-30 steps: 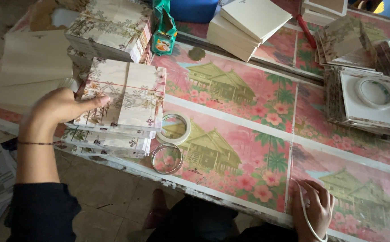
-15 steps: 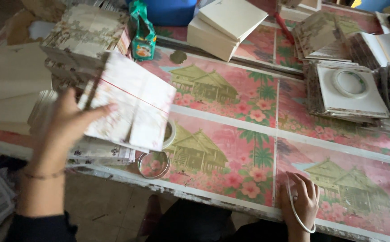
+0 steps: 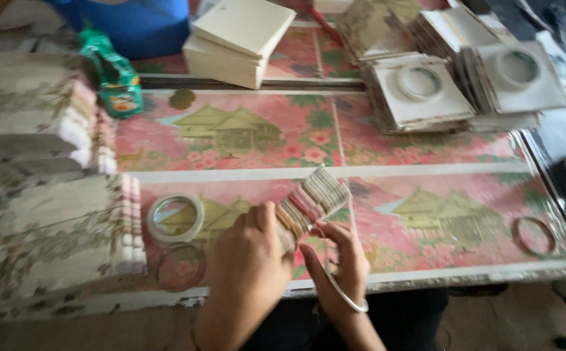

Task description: The person assembles small books by placing a white paper insert into a patterned cover and pressing the edges to secure it. They repeat this process for multiple books, stacking the finished items on the table.

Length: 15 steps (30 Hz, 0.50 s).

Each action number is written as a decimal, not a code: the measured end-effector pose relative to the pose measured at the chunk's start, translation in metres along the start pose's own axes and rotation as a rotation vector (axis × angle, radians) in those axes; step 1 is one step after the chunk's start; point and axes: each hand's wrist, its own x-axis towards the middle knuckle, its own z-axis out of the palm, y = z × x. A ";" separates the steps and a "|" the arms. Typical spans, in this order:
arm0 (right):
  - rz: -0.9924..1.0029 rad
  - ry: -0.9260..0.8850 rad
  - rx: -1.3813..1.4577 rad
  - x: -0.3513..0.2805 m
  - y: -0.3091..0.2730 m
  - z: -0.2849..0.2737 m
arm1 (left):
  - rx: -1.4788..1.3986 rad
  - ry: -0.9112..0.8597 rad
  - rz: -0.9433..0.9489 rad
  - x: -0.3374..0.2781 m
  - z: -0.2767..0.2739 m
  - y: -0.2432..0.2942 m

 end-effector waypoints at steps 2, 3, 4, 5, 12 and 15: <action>0.068 0.091 0.187 -0.003 0.003 0.014 | 0.076 0.082 0.101 -0.001 0.006 0.015; 0.082 0.112 0.232 -0.001 -0.002 0.015 | 0.186 0.155 0.076 0.000 0.008 0.020; 0.094 0.134 0.278 0.001 -0.009 0.016 | 0.296 0.229 0.050 0.000 0.009 0.025; 0.093 0.138 0.274 0.002 -0.007 0.015 | 0.293 0.230 0.055 -0.001 0.011 0.026; 0.030 0.155 -0.030 0.009 -0.011 0.015 | 0.233 0.219 0.079 -0.004 0.017 0.020; -0.074 0.163 -0.130 0.011 -0.013 0.016 | 0.202 0.241 0.089 -0.003 0.019 0.015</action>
